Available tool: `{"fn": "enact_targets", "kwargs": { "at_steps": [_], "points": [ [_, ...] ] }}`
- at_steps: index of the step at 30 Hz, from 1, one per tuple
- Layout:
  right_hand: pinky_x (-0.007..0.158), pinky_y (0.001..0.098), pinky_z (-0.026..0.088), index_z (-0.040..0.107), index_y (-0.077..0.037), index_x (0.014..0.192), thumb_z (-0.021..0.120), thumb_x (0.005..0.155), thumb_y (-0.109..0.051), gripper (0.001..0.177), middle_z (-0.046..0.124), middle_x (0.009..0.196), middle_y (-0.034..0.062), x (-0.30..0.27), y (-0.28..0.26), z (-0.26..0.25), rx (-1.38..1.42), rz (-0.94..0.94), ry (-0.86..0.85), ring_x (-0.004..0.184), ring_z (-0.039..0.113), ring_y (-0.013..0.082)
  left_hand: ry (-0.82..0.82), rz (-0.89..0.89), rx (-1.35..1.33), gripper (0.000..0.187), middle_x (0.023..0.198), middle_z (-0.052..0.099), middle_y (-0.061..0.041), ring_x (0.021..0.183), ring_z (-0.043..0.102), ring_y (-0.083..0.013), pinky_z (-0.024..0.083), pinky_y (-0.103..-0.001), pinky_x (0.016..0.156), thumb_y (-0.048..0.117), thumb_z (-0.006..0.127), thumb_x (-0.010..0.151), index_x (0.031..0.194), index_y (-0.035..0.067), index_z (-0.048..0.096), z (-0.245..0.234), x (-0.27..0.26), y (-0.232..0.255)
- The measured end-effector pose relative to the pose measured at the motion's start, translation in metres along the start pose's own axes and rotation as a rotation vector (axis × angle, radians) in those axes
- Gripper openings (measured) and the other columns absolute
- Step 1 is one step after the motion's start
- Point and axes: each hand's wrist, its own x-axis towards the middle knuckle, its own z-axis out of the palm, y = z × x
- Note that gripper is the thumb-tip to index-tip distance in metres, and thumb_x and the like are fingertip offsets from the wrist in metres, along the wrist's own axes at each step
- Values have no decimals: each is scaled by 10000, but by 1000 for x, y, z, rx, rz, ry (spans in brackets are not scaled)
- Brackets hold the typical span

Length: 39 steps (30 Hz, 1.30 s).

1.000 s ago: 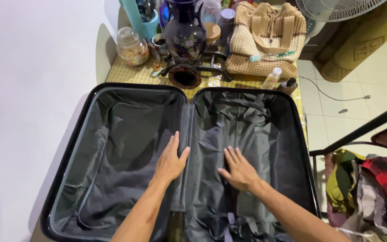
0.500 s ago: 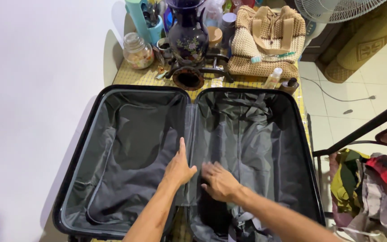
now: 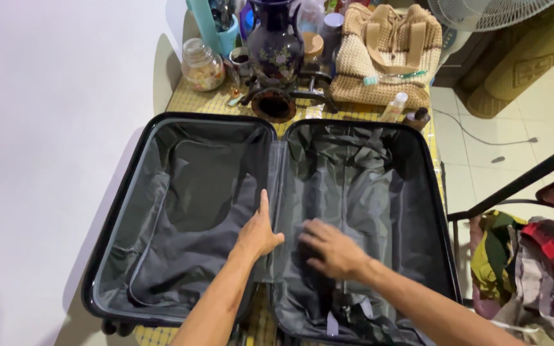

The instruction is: Folding and packing clothes into a silver suitcase.

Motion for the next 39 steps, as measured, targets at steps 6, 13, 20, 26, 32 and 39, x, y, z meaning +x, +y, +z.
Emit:
{"fn": "enact_targets", "kwargs": {
  "at_steps": [6,13,20,26,32,39],
  "points": [
    [1240,447,194,293,-165,1584,488,981,-586,760,214,1657,143,-19,61,-22,-302,524,-69,1533,199,370,-40,48,3,1404,1502,466,-252,1311,537,-420,468,-458,1070,246,881,705,1571,137,-218,7,3,-14],
    [1219,475,145,264,-120,1565,494,948,-611,821,169,1659,163,-49,34,-9,-376,646,21,1530,146,351,-118,63,-12,1455,1389,567,-291,1279,573,-432,472,-442,1081,366,886,705,1597,156,-244,-7,-3,-16],
    [1235,414,253,284,-16,1565,544,929,-555,873,260,1642,231,-85,75,-2,-226,747,331,1516,243,367,-111,71,-77,1366,1416,583,-234,1309,581,-366,459,-421,1091,535,867,620,1642,161,41,-21,-12,-26],
    [1209,443,251,246,16,1565,566,941,-550,901,244,1644,209,-87,67,14,-125,1000,226,1532,226,355,-181,98,-116,1321,1436,580,-218,1340,567,-340,442,-409,1110,600,845,610,1621,104,155,-30,-9,-33],
    [1178,452,292,268,-53,1592,567,911,-492,864,232,1650,230,-73,10,8,-319,955,237,1482,280,399,-233,130,-51,1132,1548,459,-191,1447,437,-330,361,-413,1175,718,680,748,1609,132,237,-44,-2,-52],
    [1208,469,247,318,-103,1543,439,1009,-522,690,287,1626,172,-110,25,8,-533,1120,34,1513,267,360,-155,23,398,757,1702,191,-53,1579,158,-281,280,-450,1220,699,352,961,1609,316,276,-42,29,-148]
  ]
}}
